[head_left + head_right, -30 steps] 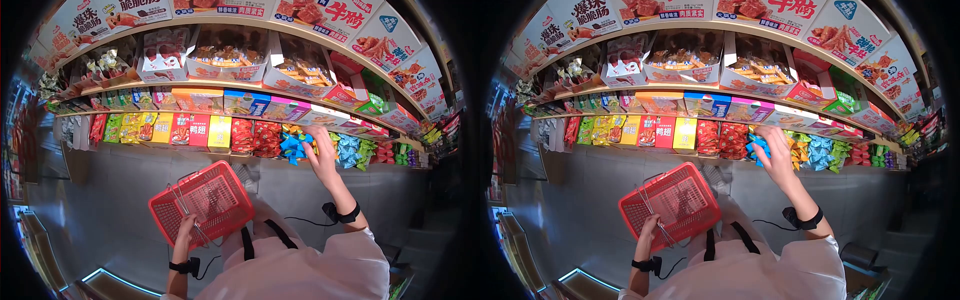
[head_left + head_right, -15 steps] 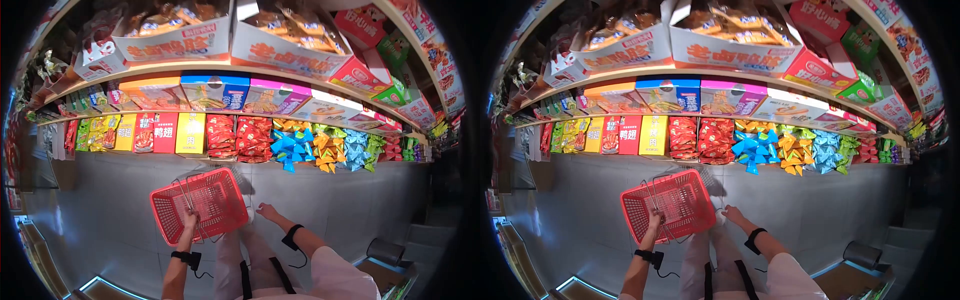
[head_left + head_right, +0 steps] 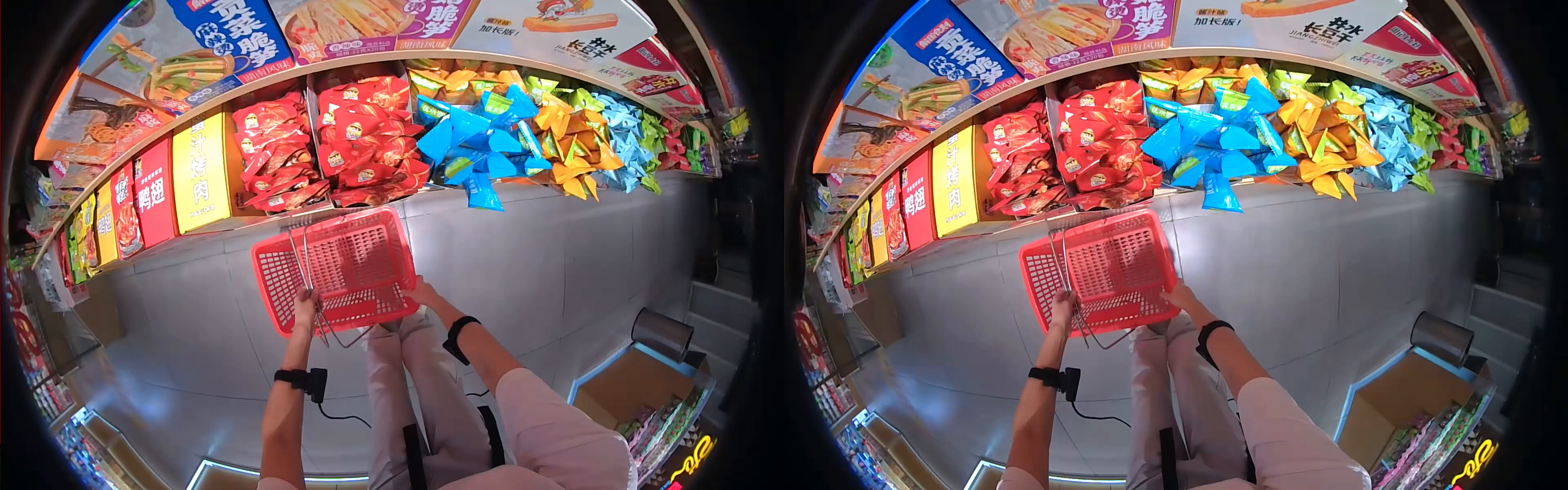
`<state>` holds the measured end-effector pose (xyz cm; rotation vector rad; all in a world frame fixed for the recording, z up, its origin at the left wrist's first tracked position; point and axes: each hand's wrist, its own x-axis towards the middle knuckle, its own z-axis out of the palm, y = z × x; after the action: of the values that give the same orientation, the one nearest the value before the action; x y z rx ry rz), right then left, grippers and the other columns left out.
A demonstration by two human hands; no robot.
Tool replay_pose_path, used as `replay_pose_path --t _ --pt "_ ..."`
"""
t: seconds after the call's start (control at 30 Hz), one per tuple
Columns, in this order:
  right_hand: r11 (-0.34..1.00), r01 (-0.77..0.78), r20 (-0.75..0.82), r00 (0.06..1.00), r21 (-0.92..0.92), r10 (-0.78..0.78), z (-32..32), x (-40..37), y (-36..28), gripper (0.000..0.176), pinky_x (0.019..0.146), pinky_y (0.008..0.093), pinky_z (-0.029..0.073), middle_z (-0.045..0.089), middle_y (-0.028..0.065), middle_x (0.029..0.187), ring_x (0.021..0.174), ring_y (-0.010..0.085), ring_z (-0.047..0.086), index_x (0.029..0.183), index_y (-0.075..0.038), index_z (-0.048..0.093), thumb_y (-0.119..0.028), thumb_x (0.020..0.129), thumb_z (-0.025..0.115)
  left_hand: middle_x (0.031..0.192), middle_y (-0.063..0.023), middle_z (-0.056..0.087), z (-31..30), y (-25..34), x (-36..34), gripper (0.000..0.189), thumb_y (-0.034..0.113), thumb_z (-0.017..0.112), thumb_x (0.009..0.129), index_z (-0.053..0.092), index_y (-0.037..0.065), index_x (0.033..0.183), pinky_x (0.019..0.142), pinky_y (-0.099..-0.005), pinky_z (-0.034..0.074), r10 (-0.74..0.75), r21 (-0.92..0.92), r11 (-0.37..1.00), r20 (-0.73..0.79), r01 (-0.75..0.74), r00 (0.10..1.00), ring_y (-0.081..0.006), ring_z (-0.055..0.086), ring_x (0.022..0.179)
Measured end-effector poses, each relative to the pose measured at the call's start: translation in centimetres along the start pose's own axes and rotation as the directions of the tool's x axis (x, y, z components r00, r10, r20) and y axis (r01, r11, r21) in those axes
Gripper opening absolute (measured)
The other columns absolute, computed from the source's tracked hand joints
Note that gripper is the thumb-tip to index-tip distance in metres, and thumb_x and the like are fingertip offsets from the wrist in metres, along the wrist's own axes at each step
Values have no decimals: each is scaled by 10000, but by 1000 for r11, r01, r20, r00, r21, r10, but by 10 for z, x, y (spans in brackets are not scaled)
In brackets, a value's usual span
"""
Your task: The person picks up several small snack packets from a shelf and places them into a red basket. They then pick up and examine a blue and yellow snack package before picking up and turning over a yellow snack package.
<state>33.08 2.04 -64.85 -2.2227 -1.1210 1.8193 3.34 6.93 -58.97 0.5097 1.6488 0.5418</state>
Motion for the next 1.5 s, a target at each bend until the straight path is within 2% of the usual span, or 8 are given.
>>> replay_pose_path --t 0.23,0.33,0.43,0.5,0.77,1.07,1.3,1.5 --pt "955 -51 -9 998 292 56 49 65 64 748 781 337 473 593 188 1027 924 247 590 1257 42 351 -386 731 669 608 -1 495 11 -15 29 125 58 536 834 467 84 733 474 -235 351 15 -97 995 0 -15 1000 -96 466 531" --pt "822 268 -27 955 502 -295 59 50 50 524 750 319 479 611 133 1000 888 225 597 1174 -2 484 -315 781 634 607 4 498 12 -11 27 116 99 537 848 485 90 745 487 -227 348 -5 -79 997 10 6 1000 -93 465 530" --pt "995 73 138 987 67 -82 61 49 25 361 723 312 481 620 79 983 864 208 600 1095 -46 566 -281 821 588 633 28 502 2 -17 30 121 184 507 882 529 101 797 538 -227 362 -47 -53 997 34 49 998 -83 473 579" --pt "879 -71 302 949 472 -86 83 42 5 382 747 333 466 598 83 973 858 194 582 1069 -30 552 -335 840 538 651 42 504 0 -23 32 151 222 495 895 542 106 812 573 -226 374 -72 -46 996 23 73 997 -75 474 605" --pt "821 -77 424 881 565 -209 134 -6 -136 516 715 276 447 520 32 1083 875 127 527 1181 -126 474 -493 825 548 914 1 566 -13 -30 19 155 173 467 914 549 95 1019 713 -253 429 83 -235 971 137 -49 987 -99 528 839" --pt "772 268 168 885 576 -433 131 12 -99 340 668 257 465 613 66 919 776 137 594 1045 -18 561 -306 863 552 1018 -13 555 -9 -32 0 311 182 483 896 476 94 1194 766 -255 383 0 -3 1000 284 0 959 -85 499 942" --pt "887 457 1 889 -67 -458 129 13 -122 331 598 285 456 613 123 676 630 183 598 843 35 573 -296 851 564 972 -3 514 6 -50 -5 371 226 496 881 408 47 1193 804 -254 375 52 -67 997 381 -29 923 -121 475 905" --pt "878 381 -17 919 290 -393 136 -13 -140 379 521 314 429 564 152 604 588 175 605 827 37 553 -340 830 587 978 -186 527 10 -101 16 578 186 721 664 382 20 1101 751 -386 416 407 366 825 142 -430 902 -345 531 889"
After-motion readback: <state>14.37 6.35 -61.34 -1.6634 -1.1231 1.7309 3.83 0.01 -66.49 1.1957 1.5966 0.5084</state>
